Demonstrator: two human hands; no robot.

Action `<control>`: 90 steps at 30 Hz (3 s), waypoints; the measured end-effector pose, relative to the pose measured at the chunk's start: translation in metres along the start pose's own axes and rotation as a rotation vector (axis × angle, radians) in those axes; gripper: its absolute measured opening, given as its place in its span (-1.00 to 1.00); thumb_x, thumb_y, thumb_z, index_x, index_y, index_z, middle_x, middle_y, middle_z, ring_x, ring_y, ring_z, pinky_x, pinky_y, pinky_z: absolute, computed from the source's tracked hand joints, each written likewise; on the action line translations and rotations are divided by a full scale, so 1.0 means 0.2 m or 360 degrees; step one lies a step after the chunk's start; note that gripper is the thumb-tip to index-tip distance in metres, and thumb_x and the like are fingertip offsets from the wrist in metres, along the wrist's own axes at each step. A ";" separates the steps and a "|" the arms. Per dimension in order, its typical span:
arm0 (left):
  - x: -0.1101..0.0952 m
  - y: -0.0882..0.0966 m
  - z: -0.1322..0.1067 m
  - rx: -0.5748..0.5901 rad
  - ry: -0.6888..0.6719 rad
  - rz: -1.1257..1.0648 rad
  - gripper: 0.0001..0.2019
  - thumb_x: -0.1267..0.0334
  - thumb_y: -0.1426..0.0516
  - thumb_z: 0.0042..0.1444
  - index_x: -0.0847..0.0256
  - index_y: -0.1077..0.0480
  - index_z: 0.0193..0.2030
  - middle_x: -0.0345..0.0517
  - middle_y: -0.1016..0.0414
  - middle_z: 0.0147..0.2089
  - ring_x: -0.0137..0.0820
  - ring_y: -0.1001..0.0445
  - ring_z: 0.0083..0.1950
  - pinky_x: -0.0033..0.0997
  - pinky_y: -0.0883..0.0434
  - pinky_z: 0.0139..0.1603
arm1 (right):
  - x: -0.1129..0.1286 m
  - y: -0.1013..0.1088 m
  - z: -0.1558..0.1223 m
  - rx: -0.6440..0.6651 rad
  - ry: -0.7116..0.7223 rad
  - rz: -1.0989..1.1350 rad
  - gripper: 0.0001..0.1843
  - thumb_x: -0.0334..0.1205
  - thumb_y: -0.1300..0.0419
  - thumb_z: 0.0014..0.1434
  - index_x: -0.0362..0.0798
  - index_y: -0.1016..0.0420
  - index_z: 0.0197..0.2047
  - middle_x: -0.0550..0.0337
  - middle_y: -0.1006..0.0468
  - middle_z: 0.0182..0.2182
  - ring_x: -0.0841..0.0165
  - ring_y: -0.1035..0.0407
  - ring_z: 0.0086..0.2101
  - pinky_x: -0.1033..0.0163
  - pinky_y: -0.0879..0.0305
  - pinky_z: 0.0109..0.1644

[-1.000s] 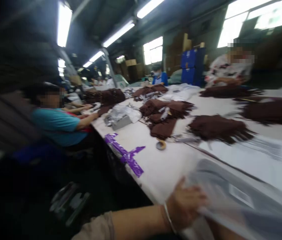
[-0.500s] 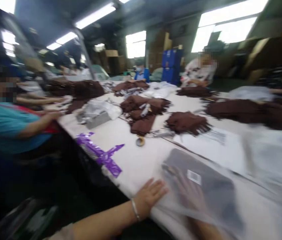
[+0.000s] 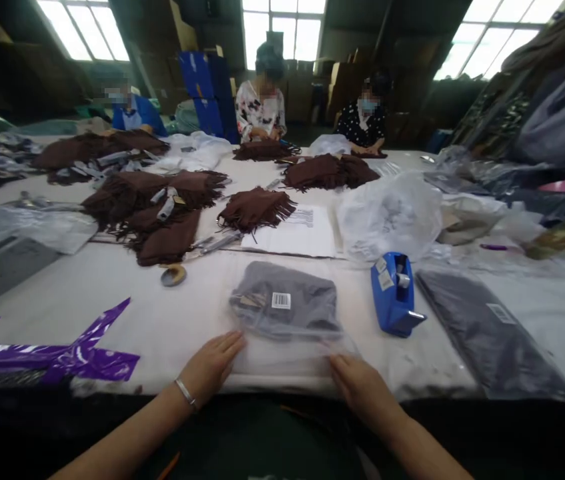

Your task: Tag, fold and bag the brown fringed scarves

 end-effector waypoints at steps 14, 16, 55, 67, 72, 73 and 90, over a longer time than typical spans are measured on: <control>-0.85 -0.08 0.29 -0.0112 -0.0809 -0.0189 -0.76 0.36 -0.04 0.19 0.25 -0.31 0.00 -0.05 -0.49 -0.20 -0.30 -0.45 -0.19 -0.29 -0.43 -0.17 | -0.25 0.09 -0.05 -0.0773 -0.0512 0.0295 -0.54 -0.22 0.03 0.19 0.06 -0.24 0.18 0.10 -0.40 -0.04 0.21 -0.31 -0.04 -0.02 -0.25 0.11; -0.88 -0.18 0.40 -0.0013 -0.0698 -0.0026 -0.78 0.38 -0.01 0.20 0.31 -0.31 -0.03 -0.02 -0.48 -0.27 -0.27 -0.47 -0.24 -0.27 -0.45 -0.24 | -0.30 0.07 -0.04 -0.0786 -0.0570 0.0438 -0.56 -0.22 0.05 0.20 0.04 -0.30 0.14 0.11 -0.42 -0.01 0.23 -0.29 0.00 0.02 -0.21 0.16; -0.94 -0.24 0.65 -0.0191 -0.0554 0.0074 -0.86 0.37 -0.01 0.16 0.38 -0.36 -0.29 0.04 -0.45 -0.35 -0.26 -0.47 -0.33 -0.31 -0.42 -0.42 | -0.20 0.09 -0.19 -0.0802 -0.0807 0.0179 -0.33 0.29 0.07 0.13 0.07 -0.33 0.15 0.12 -0.53 -0.09 0.12 -0.48 -0.23 0.20 -0.45 -0.38; -0.20 0.13 -0.04 -0.0352 0.0103 0.0341 -0.48 0.40 0.05 0.18 0.31 -0.01 0.30 0.08 -0.08 0.32 -0.19 0.06 0.37 0.00 -0.04 0.32 | 0.38 -0.16 0.11 -0.0333 0.0571 0.0182 -0.63 -0.30 -0.05 0.22 0.09 -0.36 0.09 0.16 -0.40 0.07 0.19 -0.29 0.05 0.02 -0.33 0.10; -0.12 0.17 -0.09 -0.0826 0.0111 0.0155 -0.48 0.58 0.17 0.14 0.30 -0.09 0.26 0.00 -0.34 0.17 -0.34 -0.20 0.26 -0.08 -0.19 0.30 | 0.60 -0.18 0.43 -0.0314 0.0619 0.0063 -0.49 -0.44 0.08 0.21 -0.05 -0.18 0.23 0.00 -0.25 0.17 0.17 -0.13 0.16 -0.07 -0.23 0.16; -0.11 0.19 -0.10 -0.0899 0.0143 0.0098 -0.46 0.58 0.17 0.14 0.28 -0.07 0.27 -0.01 -0.34 0.17 -0.34 -0.22 0.25 -0.09 -0.23 0.29 | 0.65 -0.16 0.46 -0.0323 0.0673 0.0089 -0.46 -0.46 0.09 0.20 -0.06 -0.15 0.24 -0.02 -0.23 0.18 0.18 -0.12 0.16 -0.05 -0.23 0.16; -0.09 0.19 -0.14 -0.0901 0.0051 0.0167 -0.37 0.65 0.19 0.10 0.28 0.12 0.34 0.02 -0.30 0.20 -0.26 -0.16 0.28 0.13 -0.13 0.29 | 0.49 -0.31 0.72 -0.0503 0.0387 -0.0119 -0.42 -0.42 -0.01 0.10 0.13 -0.24 0.19 0.19 -0.37 0.10 0.07 -0.27 0.04 -0.04 -0.27 0.11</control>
Point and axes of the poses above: each hand's wrist, its own z-axis towards the middle knuckle, its own y-axis out of the back of the hand, x = y × z, the point moved 8 cm from there along z, towards the middle knuckle
